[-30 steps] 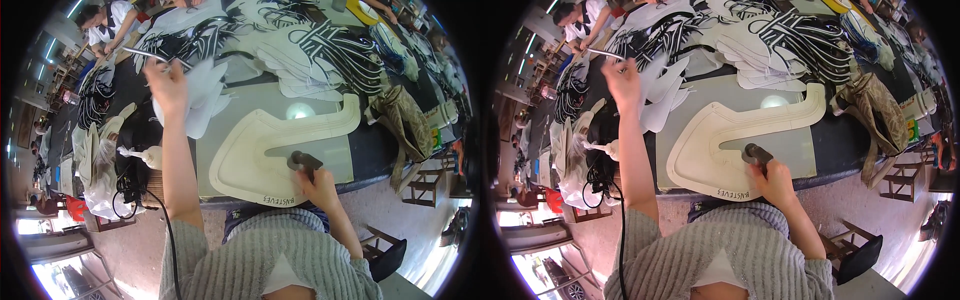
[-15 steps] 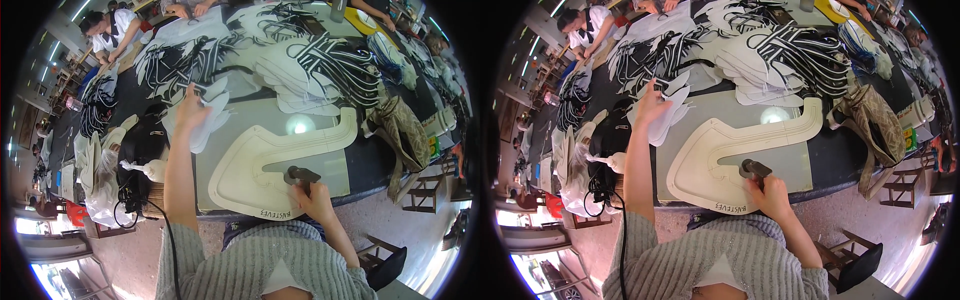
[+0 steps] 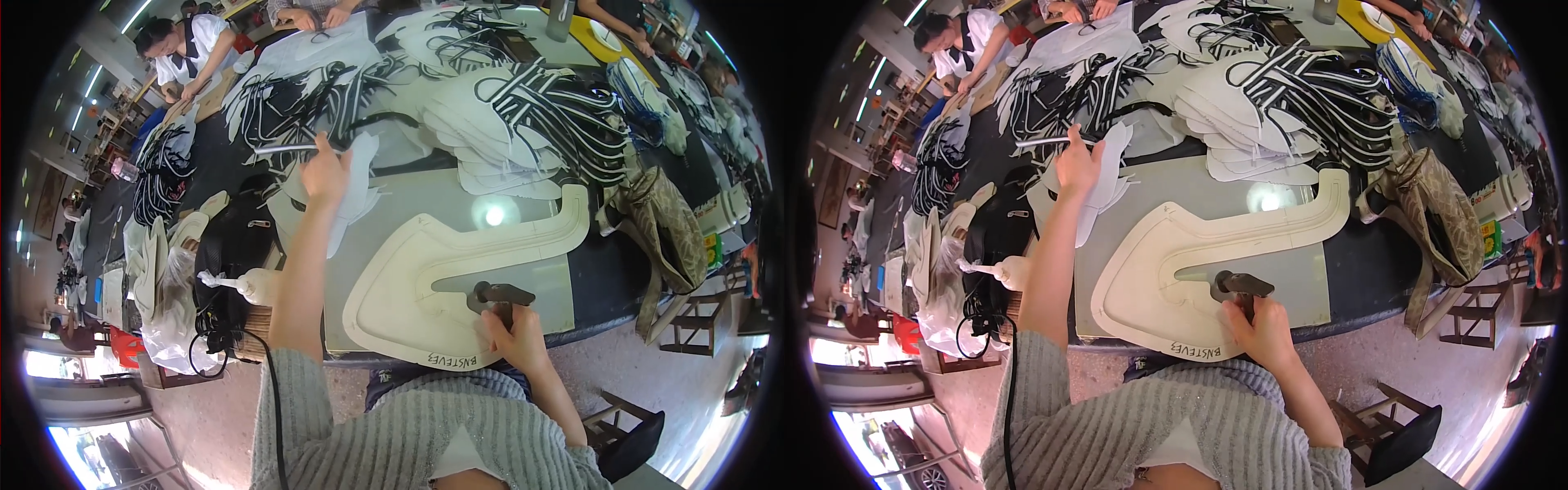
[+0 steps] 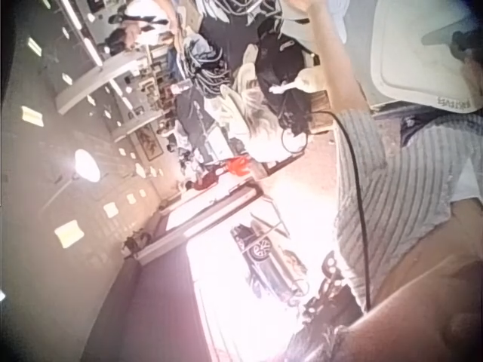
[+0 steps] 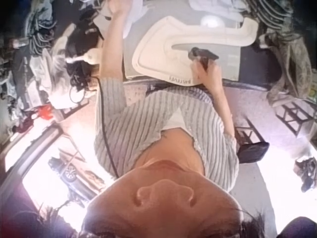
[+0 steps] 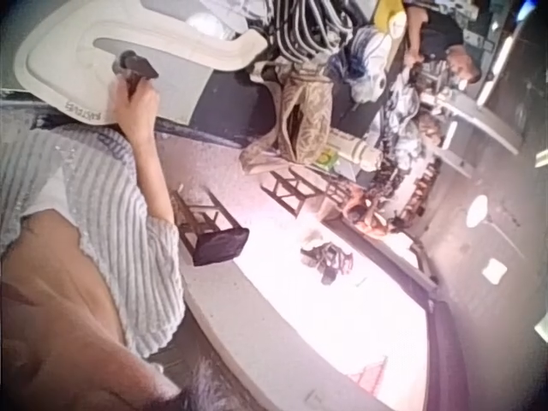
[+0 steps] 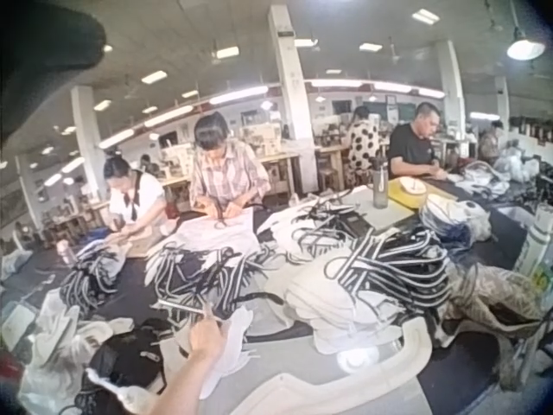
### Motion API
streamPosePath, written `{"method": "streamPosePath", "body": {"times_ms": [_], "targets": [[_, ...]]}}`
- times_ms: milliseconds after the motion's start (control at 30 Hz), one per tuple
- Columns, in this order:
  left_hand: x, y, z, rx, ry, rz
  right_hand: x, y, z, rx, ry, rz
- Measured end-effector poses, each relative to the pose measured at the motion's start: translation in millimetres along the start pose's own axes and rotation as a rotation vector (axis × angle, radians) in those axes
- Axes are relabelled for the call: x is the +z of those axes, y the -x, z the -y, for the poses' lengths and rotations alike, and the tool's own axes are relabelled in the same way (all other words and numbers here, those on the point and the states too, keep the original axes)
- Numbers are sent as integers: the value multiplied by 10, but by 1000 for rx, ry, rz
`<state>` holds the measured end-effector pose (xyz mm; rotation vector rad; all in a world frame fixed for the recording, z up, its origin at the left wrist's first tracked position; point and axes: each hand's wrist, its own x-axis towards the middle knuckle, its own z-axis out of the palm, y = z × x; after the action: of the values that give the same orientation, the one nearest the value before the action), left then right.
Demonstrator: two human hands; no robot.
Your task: Hammering and smoothing the edges of shoe upper components on a light board at a workstation.
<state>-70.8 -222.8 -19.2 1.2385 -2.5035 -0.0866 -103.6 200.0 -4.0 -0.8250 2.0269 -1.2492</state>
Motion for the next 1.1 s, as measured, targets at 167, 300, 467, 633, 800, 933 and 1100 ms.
{"method": "streamPosePath", "body": {"times_ms": [167,300,467,633,800,933,1100], "targets": [[-391,94,148,176,139,235,-58,1,-88,-2,-8,-49],[-600,447,176,267,-109,-72,20,-27,-94,-43,0,-132],[-708,280,-720,253,478,23,-40,-40,-75,-35,88,-95],[-1,-192,-1797,572,644,73,-11,9,-130,-117,63,-110],[412,-584,-2494,538,679,96,-29,-31,-137,-39,-49,-81],[589,-723,-2727,527,398,-4,-112,-63,-113,-81,-64,42],[518,-825,-2687,431,662,-141,-152,-68,-90,-4,-29,78]]}}
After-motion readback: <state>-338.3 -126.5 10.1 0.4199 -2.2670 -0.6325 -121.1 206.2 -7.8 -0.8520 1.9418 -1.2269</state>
